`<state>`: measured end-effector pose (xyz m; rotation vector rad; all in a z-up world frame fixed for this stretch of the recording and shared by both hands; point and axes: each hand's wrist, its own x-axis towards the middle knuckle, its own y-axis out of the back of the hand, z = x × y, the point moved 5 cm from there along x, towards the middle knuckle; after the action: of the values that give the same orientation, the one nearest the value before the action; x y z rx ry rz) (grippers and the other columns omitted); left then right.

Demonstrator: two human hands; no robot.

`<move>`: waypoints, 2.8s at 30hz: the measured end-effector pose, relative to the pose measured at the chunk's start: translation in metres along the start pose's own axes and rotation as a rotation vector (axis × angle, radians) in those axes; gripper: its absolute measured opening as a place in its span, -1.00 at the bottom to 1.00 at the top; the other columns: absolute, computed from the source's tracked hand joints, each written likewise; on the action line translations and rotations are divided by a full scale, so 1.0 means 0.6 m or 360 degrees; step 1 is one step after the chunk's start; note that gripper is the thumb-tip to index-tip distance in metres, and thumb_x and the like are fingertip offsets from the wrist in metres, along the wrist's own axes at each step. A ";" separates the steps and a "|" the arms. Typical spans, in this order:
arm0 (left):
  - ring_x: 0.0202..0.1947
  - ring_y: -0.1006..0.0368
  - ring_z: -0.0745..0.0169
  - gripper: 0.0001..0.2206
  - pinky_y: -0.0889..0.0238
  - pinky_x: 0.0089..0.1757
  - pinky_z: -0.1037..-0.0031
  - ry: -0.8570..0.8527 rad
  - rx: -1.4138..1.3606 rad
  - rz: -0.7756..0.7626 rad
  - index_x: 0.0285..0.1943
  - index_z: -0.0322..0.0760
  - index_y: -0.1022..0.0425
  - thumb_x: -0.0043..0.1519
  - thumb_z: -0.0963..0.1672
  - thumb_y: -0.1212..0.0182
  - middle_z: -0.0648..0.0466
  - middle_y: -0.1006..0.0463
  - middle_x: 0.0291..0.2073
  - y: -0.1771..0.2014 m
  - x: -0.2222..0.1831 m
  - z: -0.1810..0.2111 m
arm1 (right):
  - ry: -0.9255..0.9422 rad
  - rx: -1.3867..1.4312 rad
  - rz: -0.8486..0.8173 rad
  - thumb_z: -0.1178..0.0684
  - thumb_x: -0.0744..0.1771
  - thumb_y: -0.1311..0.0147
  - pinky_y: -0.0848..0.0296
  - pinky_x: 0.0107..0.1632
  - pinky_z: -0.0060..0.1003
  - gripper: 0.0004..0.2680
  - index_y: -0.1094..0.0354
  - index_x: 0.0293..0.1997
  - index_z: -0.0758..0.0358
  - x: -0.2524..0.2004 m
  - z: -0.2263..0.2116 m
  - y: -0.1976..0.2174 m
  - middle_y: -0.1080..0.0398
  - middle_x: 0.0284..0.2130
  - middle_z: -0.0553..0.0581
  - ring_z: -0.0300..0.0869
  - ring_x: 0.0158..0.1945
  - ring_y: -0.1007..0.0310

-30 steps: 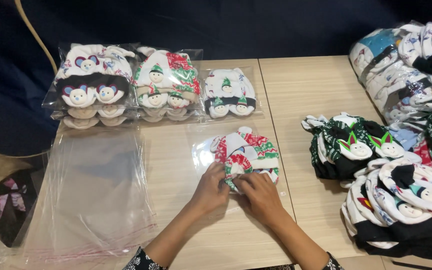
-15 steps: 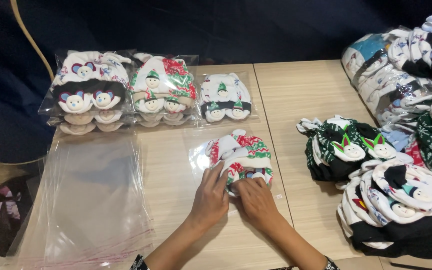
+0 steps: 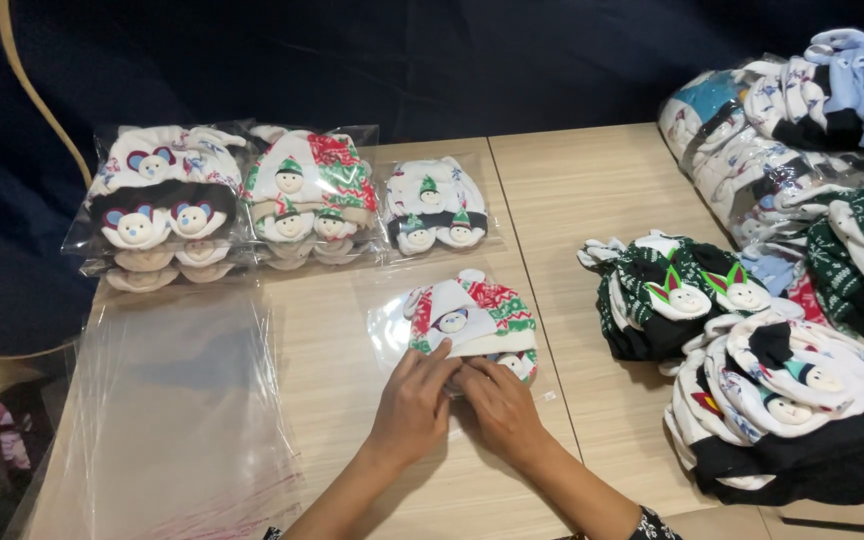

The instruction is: Folding baby hats and placing them into clear plastic bags for packaging

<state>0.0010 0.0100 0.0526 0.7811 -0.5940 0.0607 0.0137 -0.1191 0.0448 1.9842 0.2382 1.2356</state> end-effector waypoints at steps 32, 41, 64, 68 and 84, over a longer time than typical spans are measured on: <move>-0.23 -0.40 0.06 -0.83 -0.31 -0.26 0.29 0.0029 0.0420 -0.0180 -0.13 -0.21 -0.63 0.11 -0.19 -0.30 0.05 -0.43 -0.35 -0.009 -0.009 -0.054 | -0.0601 0.0127 -0.0266 0.19 0.23 -0.24 -0.44 0.01 -0.07 -0.85 -0.51 -0.16 0.18 -0.015 0.148 0.050 -0.43 -0.29 0.14 0.07 -0.07 -0.45; -0.12 -0.37 0.03 -0.80 -0.28 -0.20 0.28 0.0065 0.0550 -0.0061 -0.12 -0.23 -0.62 0.07 -0.22 -0.31 0.01 -0.46 -0.23 0.016 0.000 -0.069 | -0.0378 0.0027 -0.0331 0.12 0.24 -0.28 -0.52 -0.07 -0.13 -0.88 -0.49 -0.21 0.10 -0.015 0.135 0.039 -0.49 -0.36 0.08 -0.02 -0.12 -0.51; 0.32 -0.25 -0.41 -0.89 -0.31 0.07 0.11 -0.0323 0.0563 0.0091 -0.11 -0.48 -0.52 0.22 -0.26 -0.20 -0.34 -0.39 0.20 -0.073 0.031 -0.007 | -0.0698 0.0042 -0.0346 0.05 0.28 -0.23 -0.47 0.06 -0.14 -0.87 -0.53 -0.14 0.09 -0.026 0.141 0.025 -0.46 -0.14 0.06 -0.04 0.01 -0.46; 0.38 -0.16 -0.42 -0.87 -0.30 0.09 0.15 -0.0300 0.0643 0.0068 -0.08 -0.51 -0.45 0.23 -0.28 -0.17 -0.34 -0.35 0.25 -0.089 0.026 -0.019 | -0.0679 0.0109 -0.0328 0.08 0.26 -0.25 -0.44 0.07 -0.16 -0.90 -0.48 -0.21 0.10 -0.027 0.141 0.021 -0.43 -0.16 0.06 -0.03 0.00 -0.44; 0.25 -0.28 -0.28 -0.95 -0.24 0.05 0.10 -0.0333 0.0575 0.0053 -0.24 -0.31 -0.39 0.25 -0.21 -0.16 -0.17 -0.38 0.15 -0.069 0.032 0.004 | -0.0398 0.0052 -0.0364 0.16 0.21 -0.29 -0.50 -0.03 -0.22 -0.90 -0.52 -0.29 0.07 0.004 0.115 0.056 -0.55 -0.33 -0.02 -0.12 -0.10 -0.53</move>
<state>0.0270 -0.0245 0.0376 1.1370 -0.8072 0.1202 0.0643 -0.1760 0.0539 2.0512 0.3506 0.8363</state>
